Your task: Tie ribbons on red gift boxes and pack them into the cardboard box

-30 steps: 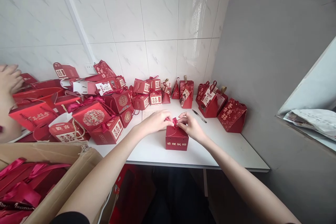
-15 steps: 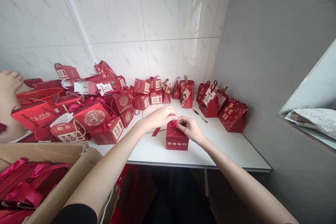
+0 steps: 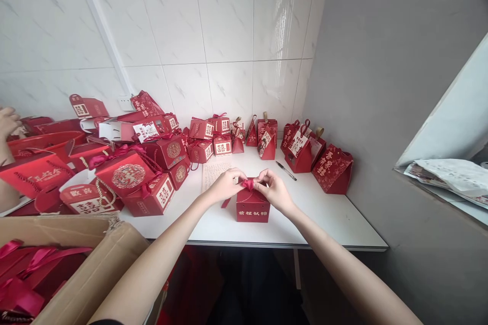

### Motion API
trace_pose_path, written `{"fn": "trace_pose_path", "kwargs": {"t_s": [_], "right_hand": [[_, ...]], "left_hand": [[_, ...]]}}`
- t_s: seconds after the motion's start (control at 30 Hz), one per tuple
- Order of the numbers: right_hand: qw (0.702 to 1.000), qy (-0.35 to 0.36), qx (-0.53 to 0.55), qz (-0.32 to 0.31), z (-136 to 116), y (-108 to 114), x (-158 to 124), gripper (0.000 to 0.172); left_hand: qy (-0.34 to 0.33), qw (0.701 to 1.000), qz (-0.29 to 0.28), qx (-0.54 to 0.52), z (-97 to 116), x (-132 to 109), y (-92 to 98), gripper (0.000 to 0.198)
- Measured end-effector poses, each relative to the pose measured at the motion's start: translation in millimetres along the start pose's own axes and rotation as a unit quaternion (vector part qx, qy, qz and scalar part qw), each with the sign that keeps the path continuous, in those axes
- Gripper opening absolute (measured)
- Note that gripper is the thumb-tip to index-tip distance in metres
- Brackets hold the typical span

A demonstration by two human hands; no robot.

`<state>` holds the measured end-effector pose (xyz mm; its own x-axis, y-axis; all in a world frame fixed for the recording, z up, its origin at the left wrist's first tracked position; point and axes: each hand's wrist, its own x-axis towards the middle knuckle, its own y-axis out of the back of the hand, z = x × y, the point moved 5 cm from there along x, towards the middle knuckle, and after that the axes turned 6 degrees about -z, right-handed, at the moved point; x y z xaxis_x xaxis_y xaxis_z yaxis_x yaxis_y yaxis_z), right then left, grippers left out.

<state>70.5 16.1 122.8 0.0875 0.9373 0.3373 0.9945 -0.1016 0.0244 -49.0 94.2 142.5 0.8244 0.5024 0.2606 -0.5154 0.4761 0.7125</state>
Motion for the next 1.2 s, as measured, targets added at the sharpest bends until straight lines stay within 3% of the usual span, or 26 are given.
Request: {"fn": "trace_pose_path", "kwargs": {"t_s": [0.2,0.4,0.57,0.73,0.97,1.2], "right_hand": [[0.997,0.030,-0.061,0.022,0,2,-2,0.021],[0.993,0.028,-0.116,0.016,-5,4,0,0.015],[0.989,0.030,-0.143,-0.027,-9,3,1,0.014],[0.968,0.076,-0.239,-0.028,-13,3,-1,0.008],[0.916,0.206,-0.342,-0.021,-34,0,-14,0.008],[0.913,0.190,-0.360,-0.022,-30,2,-15,0.006]], "left_hand": [[-0.040,0.999,0.023,-0.017,18,-14,-8.4,0.009],[0.009,0.992,0.049,-0.116,10,-14,-18.8,0.022],[0.031,0.983,0.060,-0.169,8,-11,-20.6,0.029],[0.058,0.975,0.063,-0.204,8,-10,-22.9,0.029],[0.074,0.956,0.066,-0.275,7,-13,-23.9,0.024],[0.068,0.937,0.056,-0.338,2,-15,-26.4,0.034]]}}
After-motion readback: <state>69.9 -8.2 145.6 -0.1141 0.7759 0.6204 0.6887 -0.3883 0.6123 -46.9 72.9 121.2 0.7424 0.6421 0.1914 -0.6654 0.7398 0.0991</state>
